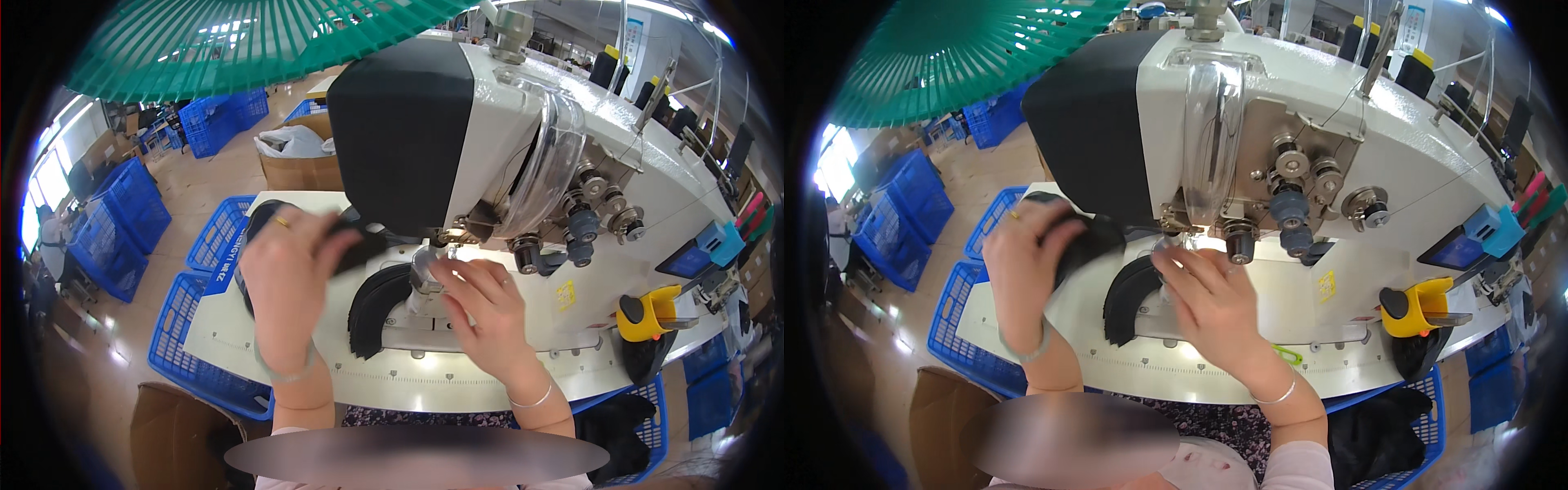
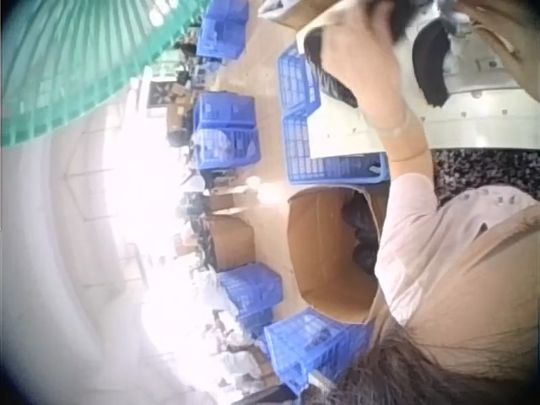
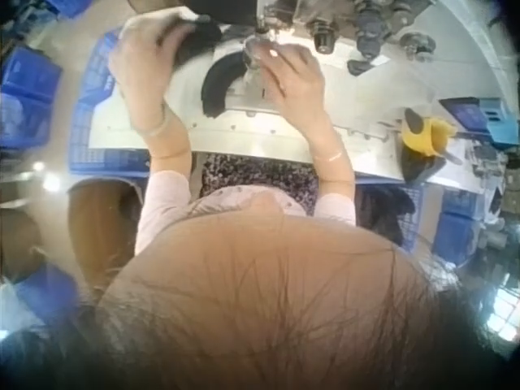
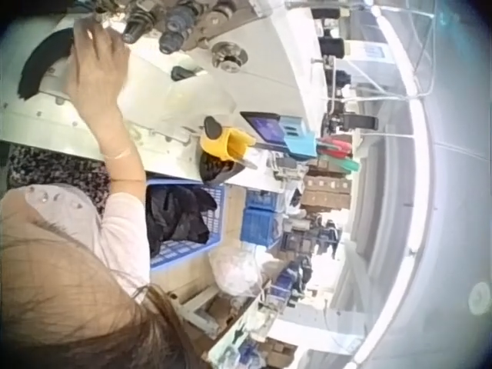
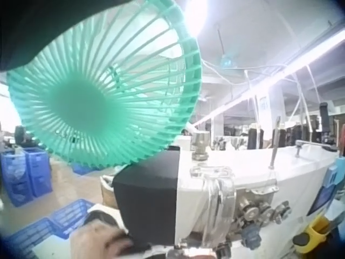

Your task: The recorder is using an industrial sewing machine to stitch together black shoe upper components in a factory setting.

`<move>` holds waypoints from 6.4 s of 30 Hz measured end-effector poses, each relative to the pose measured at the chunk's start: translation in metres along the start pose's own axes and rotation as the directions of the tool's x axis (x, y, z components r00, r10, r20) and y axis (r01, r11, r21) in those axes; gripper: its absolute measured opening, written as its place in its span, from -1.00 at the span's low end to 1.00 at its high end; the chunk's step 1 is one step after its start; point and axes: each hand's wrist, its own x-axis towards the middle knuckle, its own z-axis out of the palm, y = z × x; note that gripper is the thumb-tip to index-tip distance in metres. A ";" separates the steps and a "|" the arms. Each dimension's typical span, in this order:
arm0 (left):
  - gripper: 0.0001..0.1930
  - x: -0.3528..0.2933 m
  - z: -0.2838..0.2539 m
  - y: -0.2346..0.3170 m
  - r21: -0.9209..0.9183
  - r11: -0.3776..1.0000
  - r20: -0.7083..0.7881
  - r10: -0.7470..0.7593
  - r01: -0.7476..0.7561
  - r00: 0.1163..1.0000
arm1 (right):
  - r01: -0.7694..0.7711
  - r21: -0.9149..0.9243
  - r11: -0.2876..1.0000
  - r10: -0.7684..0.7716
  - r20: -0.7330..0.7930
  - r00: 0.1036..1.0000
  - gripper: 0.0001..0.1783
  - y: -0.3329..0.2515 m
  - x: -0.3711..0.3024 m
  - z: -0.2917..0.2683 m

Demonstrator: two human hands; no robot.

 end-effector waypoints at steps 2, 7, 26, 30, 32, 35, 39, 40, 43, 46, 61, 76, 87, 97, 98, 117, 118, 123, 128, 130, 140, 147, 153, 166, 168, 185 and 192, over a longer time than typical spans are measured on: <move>-0.83 -0.018 -0.012 0.022 -0.079 0.992 0.137 0.109 -0.099 0.984 | -0.099 0.310 0.946 0.089 0.045 0.995 -0.57 -0.017 0.011 0.002; -0.73 -0.029 0.007 0.020 -0.498 0.867 0.265 0.156 -0.003 0.952 | -0.551 0.703 0.449 0.073 0.586 0.807 -0.63 0.012 0.007 -0.001; -0.75 -0.078 0.071 0.023 -0.542 -0.224 0.782 0.218 0.810 0.584 | -0.585 0.792 0.176 0.504 0.438 0.744 -0.55 0.015 -0.065 0.025; -0.82 -0.080 0.079 0.019 -0.418 -0.267 0.814 0.315 0.868 0.488 | -0.576 0.776 0.257 0.511 0.397 0.763 -0.55 0.015 -0.065 0.025; -0.82 -0.080 0.080 0.017 -0.437 -0.204 0.815 0.322 0.876 0.482 | -0.563 0.782 0.266 0.495 0.391 0.776 -0.57 0.014 -0.065 0.024; -0.81 -0.080 0.082 0.015 -0.491 -0.146 0.770 0.388 0.859 0.507 | -0.621 0.707 0.338 0.546 0.390 0.741 -0.56 0.010 -0.066 0.026; -0.76 -0.085 0.086 0.016 -0.463 -0.200 0.808 0.304 0.863 0.504 | -0.622 0.747 0.234 0.569 0.413 0.711 -0.54 0.009 -0.067 0.027; -0.74 -0.086 0.086 0.016 -0.427 -0.217 0.828 0.296 0.878 0.476 | -0.614 0.743 0.266 0.554 0.403 0.728 -0.54 0.009 -0.067 0.026; -0.73 -0.088 0.087 0.013 -0.439 -0.225 0.807 0.326 0.870 0.492 | -0.625 0.724 0.292 0.548 0.409 0.729 -0.53 0.009 -0.067 0.026; -0.73 -0.088 0.087 0.010 -0.410 -0.267 0.800 0.354 0.872 0.484 | -0.643 0.711 0.285 0.555 0.425 0.715 -0.54 0.011 -0.068 0.028; -0.78 -0.099 0.092 0.006 -0.393 -0.253 0.831 0.313 0.884 0.459 | -0.653 0.713 0.257 0.522 0.466 0.715 -0.64 0.016 -0.072 0.033; -0.52 -0.121 0.056 -0.038 -0.509 0.129 0.859 0.140 0.851 0.492 | -0.610 0.792 -0.033 0.612 0.498 0.614 -0.80 0.019 -0.079 0.053; -0.15 -0.045 0.069 -0.253 0.182 0.707 0.266 -0.704 0.683 0.658 | -0.787 0.585 0.197 0.651 0.522 0.551 -0.82 0.034 -0.130 -0.019; -0.46 -0.027 0.131 -0.304 -0.034 0.925 0.308 -0.350 0.378 0.885 | -0.895 0.269 0.355 0.926 0.031 0.376 -0.82 0.085 -0.199 -0.144; -0.54 -0.027 0.131 -0.308 -0.008 0.932 0.313 -0.341 0.362 0.886 | -0.910 0.188 0.370 0.929 -0.080 0.361 -0.81 0.096 -0.214 -0.163; -0.61 -0.053 0.086 -0.126 -0.267 0.953 0.539 0.026 0.141 0.842 | -0.791 -0.569 -0.225 0.854 -0.506 0.121 -0.54 0.231 -0.268 -0.266; -0.62 -0.054 0.087 -0.120 -0.269 0.951 0.568 0.027 0.155 0.822 | -0.718 -0.635 -0.284 0.817 -0.552 0.166 -0.62 0.226 -0.265 -0.265; -0.64 -0.064 0.096 -0.100 -0.346 0.932 0.593 0.129 0.106 0.795 | -0.731 -0.647 -0.216 0.785 -0.561 0.264 -0.58 0.194 -0.260 -0.264; -0.63 -0.075 0.116 -0.098 -0.410 0.906 0.637 0.202 0.104 0.744 | -0.656 -0.743 -0.133 0.787 -0.482 0.385 -0.74 0.137 -0.244 -0.275; -0.56 -0.083 0.127 -0.096 -0.389 0.916 0.647 0.196 0.098 0.737 | -0.602 -0.776 -0.189 0.785 -0.488 0.381 -0.83 0.097 -0.226 -0.271; -0.29 -0.121 0.172 -0.047 -0.154 0.984 0.594 0.165 -0.090 0.787 | -0.162 -0.361 0.918 0.313 0.410 0.857 -0.62 -0.006 -0.104 -0.146; -0.36 -0.099 0.138 -0.049 -0.551 0.790 0.547 0.101 0.267 0.831 | 0.363 -0.295 0.884 -0.300 0.237 0.924 -0.52 0.032 -0.057 -0.046; -0.40 -0.070 0.071 -0.027 -0.752 0.294 0.651 0.188 0.590 0.736 | 0.282 -0.322 0.904 -0.227 0.198 0.954 -0.61 0.054 -0.049 -0.014; -0.39 -0.074 0.075 0.015 -0.760 0.619 0.378 0.174 0.197 0.909 | 0.205 -0.344 0.916 -0.094 0.314 0.945 -0.66 0.043 -0.048 -0.022; -0.45 -0.073 0.075 0.015 -0.774 0.595 0.371 0.152 0.215 0.916 | 0.196 -0.335 0.922 -0.080 0.330 0.941 -0.65 0.041 -0.047 -0.025; -0.68 -0.055 0.070 0.020 -0.600 0.788 0.251 0.348 -0.137 0.903 | 0.091 -0.230 0.969 -0.003 0.357 0.934 -0.53 0.044 -0.040 -0.031; -0.70 -0.051 0.070 0.025 -0.576 0.806 0.242 0.331 -0.139 0.912 | 0.058 -0.187 0.981 0.008 0.338 0.941 -0.47 0.047 -0.038 -0.032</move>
